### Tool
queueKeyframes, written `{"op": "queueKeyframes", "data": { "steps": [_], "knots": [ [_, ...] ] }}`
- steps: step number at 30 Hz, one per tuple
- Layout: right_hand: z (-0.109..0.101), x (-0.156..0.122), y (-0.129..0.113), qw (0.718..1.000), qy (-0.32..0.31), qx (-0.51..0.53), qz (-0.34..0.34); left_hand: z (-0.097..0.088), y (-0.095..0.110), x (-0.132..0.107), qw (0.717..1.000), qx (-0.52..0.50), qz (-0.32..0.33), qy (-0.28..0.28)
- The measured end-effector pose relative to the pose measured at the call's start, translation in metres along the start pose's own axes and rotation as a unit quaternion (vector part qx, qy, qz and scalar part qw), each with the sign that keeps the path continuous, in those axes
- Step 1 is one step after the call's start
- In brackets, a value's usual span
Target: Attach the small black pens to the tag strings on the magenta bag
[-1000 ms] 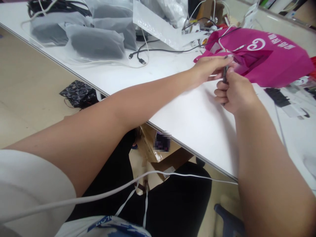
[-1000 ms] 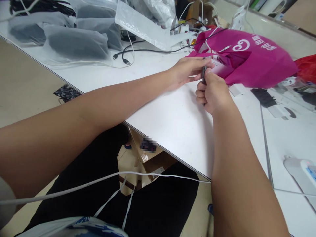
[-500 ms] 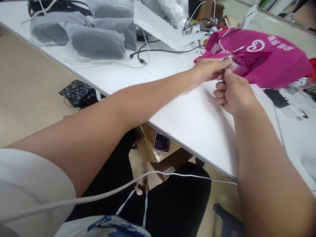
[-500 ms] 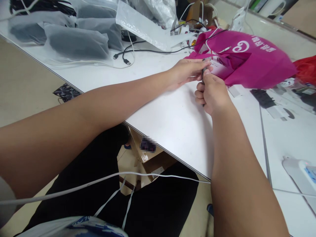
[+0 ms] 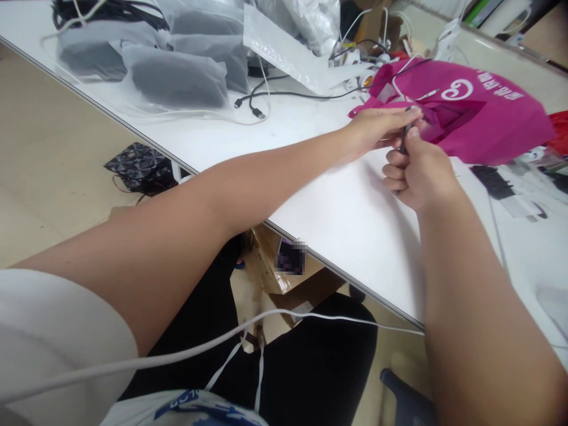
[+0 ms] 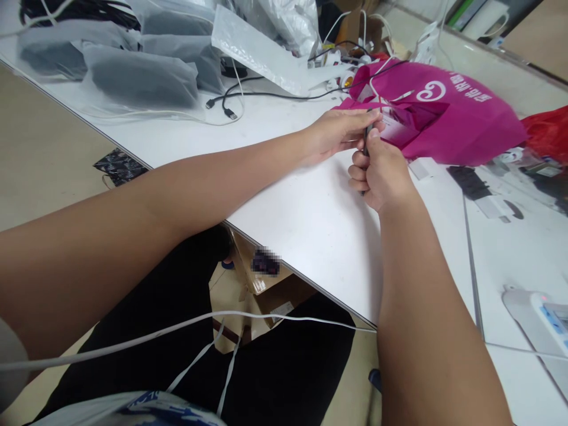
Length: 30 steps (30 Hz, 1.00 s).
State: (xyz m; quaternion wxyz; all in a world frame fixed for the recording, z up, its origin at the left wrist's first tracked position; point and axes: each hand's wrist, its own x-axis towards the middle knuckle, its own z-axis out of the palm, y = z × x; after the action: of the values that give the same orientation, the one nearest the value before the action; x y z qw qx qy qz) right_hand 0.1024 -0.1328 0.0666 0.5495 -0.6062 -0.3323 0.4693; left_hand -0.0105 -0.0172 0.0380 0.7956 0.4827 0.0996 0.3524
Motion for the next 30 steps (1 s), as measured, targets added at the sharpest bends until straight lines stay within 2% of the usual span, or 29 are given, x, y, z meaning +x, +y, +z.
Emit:
{"op": "queueKeyframes", "data": {
  "steps": [4,8,12,17,21,25,30],
  "knots": [
    [-0.005,-0.002,0.000,0.999,0.014,-0.006,-0.037,0.007,0.009,-0.010,0.999,0.028,-0.019,0.018],
    [-0.016,0.002,-0.001,0.997,0.023,-0.011,-0.070,-0.008,0.006,0.003,0.993,0.090,-0.038,0.067],
    [-0.025,0.006,-0.002,0.998,0.011,0.008,-0.055,-0.024,0.001,0.014,0.988,0.133,-0.024,0.074],
    [-0.024,0.011,0.007,0.993,0.030,0.048,-0.105,-0.022,-0.002,0.010,0.981,0.179,-0.013,0.077],
    [-0.029,0.025,0.018,0.980,0.079,0.055,-0.175,-0.017,-0.009,0.005,0.961,0.266,0.032,0.067],
    [-0.037,0.037,0.029,0.965,0.101,0.017,-0.239,-0.021,-0.016,0.006,0.936,0.336,0.095,0.038],
    [-0.034,0.039,0.042,0.959,0.101,-0.007,-0.265,-0.030,-0.020,0.009,0.923,0.366,0.115,0.028]
  ]
}}
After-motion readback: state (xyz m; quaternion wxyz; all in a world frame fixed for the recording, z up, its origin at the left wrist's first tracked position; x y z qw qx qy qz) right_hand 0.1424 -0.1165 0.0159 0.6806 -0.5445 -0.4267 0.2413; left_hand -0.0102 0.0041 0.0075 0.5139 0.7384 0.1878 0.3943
